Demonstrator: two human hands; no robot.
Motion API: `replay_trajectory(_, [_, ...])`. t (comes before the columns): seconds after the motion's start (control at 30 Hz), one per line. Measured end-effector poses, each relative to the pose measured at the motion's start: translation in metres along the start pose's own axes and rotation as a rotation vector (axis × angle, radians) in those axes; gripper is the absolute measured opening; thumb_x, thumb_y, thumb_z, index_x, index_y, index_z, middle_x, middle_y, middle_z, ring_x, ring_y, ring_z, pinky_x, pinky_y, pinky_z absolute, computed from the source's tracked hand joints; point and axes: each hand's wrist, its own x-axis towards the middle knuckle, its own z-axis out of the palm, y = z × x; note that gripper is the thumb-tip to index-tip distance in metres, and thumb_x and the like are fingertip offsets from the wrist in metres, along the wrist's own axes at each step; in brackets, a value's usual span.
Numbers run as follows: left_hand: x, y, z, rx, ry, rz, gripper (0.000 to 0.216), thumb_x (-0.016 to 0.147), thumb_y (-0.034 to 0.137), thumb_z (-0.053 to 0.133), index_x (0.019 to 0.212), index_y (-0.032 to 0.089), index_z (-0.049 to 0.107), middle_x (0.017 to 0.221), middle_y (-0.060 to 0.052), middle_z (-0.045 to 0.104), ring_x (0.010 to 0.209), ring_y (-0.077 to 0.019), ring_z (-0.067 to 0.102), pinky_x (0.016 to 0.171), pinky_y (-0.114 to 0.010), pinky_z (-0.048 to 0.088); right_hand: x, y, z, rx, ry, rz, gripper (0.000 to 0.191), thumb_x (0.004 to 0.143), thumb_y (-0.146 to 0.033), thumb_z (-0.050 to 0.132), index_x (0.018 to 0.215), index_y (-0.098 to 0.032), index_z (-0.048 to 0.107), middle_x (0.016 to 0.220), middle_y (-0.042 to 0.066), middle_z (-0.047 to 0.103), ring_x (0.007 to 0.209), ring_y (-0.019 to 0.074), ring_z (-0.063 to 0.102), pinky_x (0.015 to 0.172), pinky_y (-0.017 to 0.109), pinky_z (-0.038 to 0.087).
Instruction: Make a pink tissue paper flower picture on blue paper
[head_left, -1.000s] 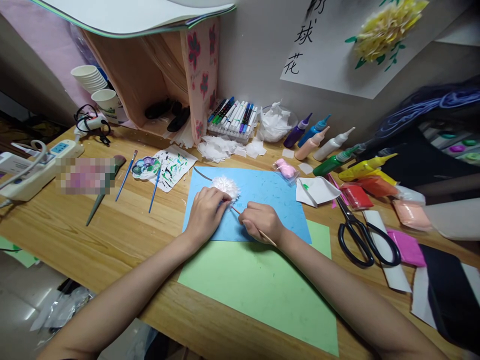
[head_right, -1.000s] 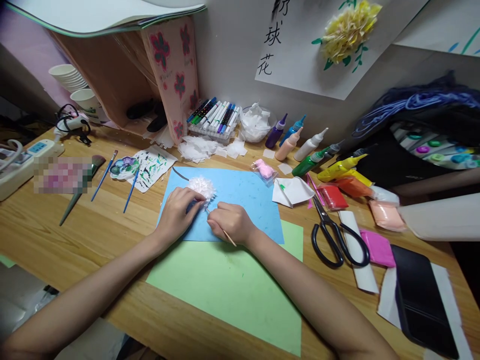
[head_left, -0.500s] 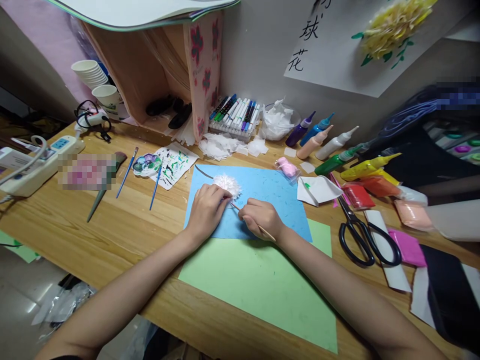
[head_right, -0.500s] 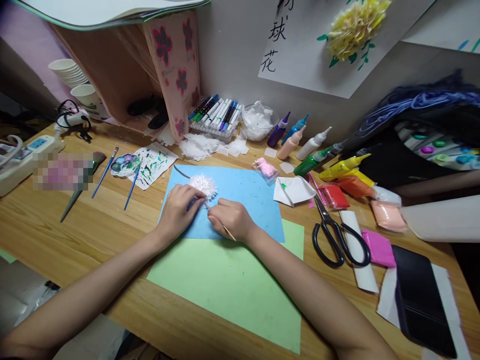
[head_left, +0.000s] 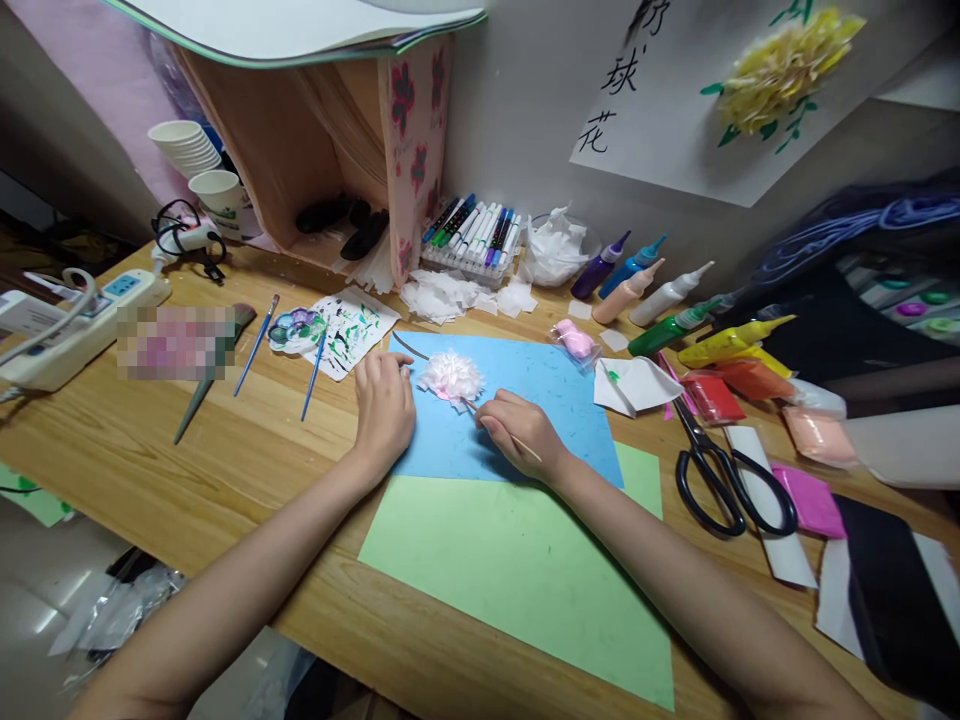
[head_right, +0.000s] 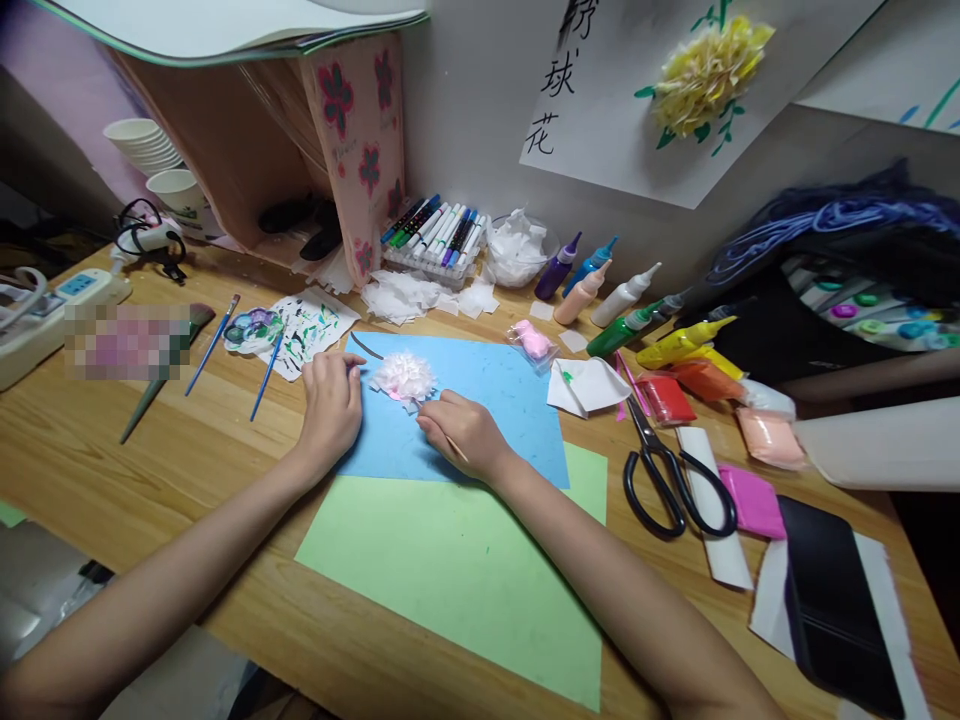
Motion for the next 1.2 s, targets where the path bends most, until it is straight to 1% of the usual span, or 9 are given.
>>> replay_trajectory(0.1, [0.0,-0.007,0.005,0.131,-0.032,-0.058,0.024,0.087,0.013,0.033,0.106,0.014,0.048,0.105,-0.014,0.048,0.1,-0.0276,0.043,0.089,-0.044,0.037,0.0,0.0,0.001,0.084,0.026,0.09,0.039,0.097,-0.032,0.023,0.072,-0.019,0.049,0.063,0.003,0.052,0.063,0.0146,0.046,0.064,0.028,0.038])
replay_trajectory(0.17, [0.0,-0.008,0.007,0.169,-0.035,-0.056,0.028,0.085,0.011,0.033,0.108,0.014,0.047,0.106,-0.015,0.048,0.1,-0.0283,0.043,0.088,-0.044,0.037,0.003,-0.001,0.002,0.154,0.061,0.176,0.041,0.098,-0.034,0.021,0.068,-0.019,0.046,0.061,0.001,0.049,0.06,0.0133,0.046,0.063,0.027,0.039])
replay_trajectory(0.37, [-0.001,-0.006,0.007,0.205,-0.062,-0.036,0.03,0.084,0.009,0.03,0.108,0.012,0.048,0.107,-0.015,0.049,0.102,-0.0286,0.043,0.087,-0.041,0.039,0.034,-0.001,0.006,0.36,0.207,0.547,0.048,0.095,-0.046,0.025,0.058,-0.02,0.041,0.044,-0.004,0.04,0.042,0.0102,0.042,0.052,0.025,0.037])
replay_trajectory(0.43, [-0.001,-0.005,0.006,0.215,-0.072,-0.044,0.03,0.085,0.008,0.03,0.108,0.011,0.048,0.106,-0.015,0.048,0.101,-0.0282,0.043,0.086,-0.041,0.039,0.043,0.0,0.006,0.417,0.238,0.605,0.049,0.092,-0.051,0.027,0.056,-0.02,0.04,0.04,-0.005,0.038,0.037,0.0099,0.04,0.047,0.025,0.036])
replay_trajectory(0.57, [-0.001,-0.005,0.005,0.213,-0.079,-0.057,0.03,0.085,0.008,0.03,0.109,0.012,0.048,0.107,-0.015,0.048,0.101,-0.0269,0.041,0.086,-0.041,0.039,0.041,0.002,0.003,0.419,0.219,0.487,0.052,0.092,-0.051,0.03,0.052,-0.02,0.042,0.043,-0.003,0.042,0.042,0.0101,0.044,0.05,0.025,0.037])
replay_trajectory(0.7, [-0.001,-0.005,0.006,0.213,-0.067,-0.056,0.031,0.084,0.007,0.03,0.108,0.014,0.048,0.106,-0.013,0.048,0.1,-0.026,0.042,0.086,-0.041,0.038,0.03,0.002,0.0,0.355,0.289,0.387,0.055,0.094,-0.046,0.027,0.048,-0.02,0.041,0.044,-0.001,0.044,0.044,0.0108,0.044,0.053,0.027,0.038])
replay_trajectory(0.8, [-0.001,-0.006,0.007,0.228,-0.06,-0.052,0.032,0.083,0.006,0.03,0.108,0.015,0.048,0.105,-0.013,0.048,0.099,-0.0263,0.042,0.085,-0.041,0.038,0.027,0.002,0.002,0.314,0.288,0.336,0.055,0.094,-0.045,0.026,0.047,-0.02,0.041,0.045,0.0,0.045,0.044,0.0113,0.044,0.053,0.027,0.038])
replay_trajectory(1.0, [-0.001,-0.005,0.006,0.241,-0.07,-0.042,0.03,0.083,0.007,0.031,0.106,0.014,0.049,0.104,-0.014,0.048,0.098,-0.0279,0.042,0.086,-0.041,0.038,0.028,0.004,0.005,0.288,0.233,0.289,0.053,0.096,-0.04,0.025,0.05,-0.02,0.042,0.046,-0.001,0.046,0.045,0.011,0.045,0.053,0.026,0.038])
replay_trajectory(1.2, [0.0,-0.005,0.006,0.21,-0.077,-0.049,0.031,0.083,0.007,0.031,0.107,0.014,0.049,0.105,-0.015,0.047,0.099,-0.0289,0.041,0.085,-0.042,0.038,0.025,0.006,0.005,0.274,0.338,0.288,0.055,0.096,-0.038,0.024,0.047,-0.02,0.041,0.045,0.0,0.047,0.043,0.0113,0.044,0.052,0.028,0.039])
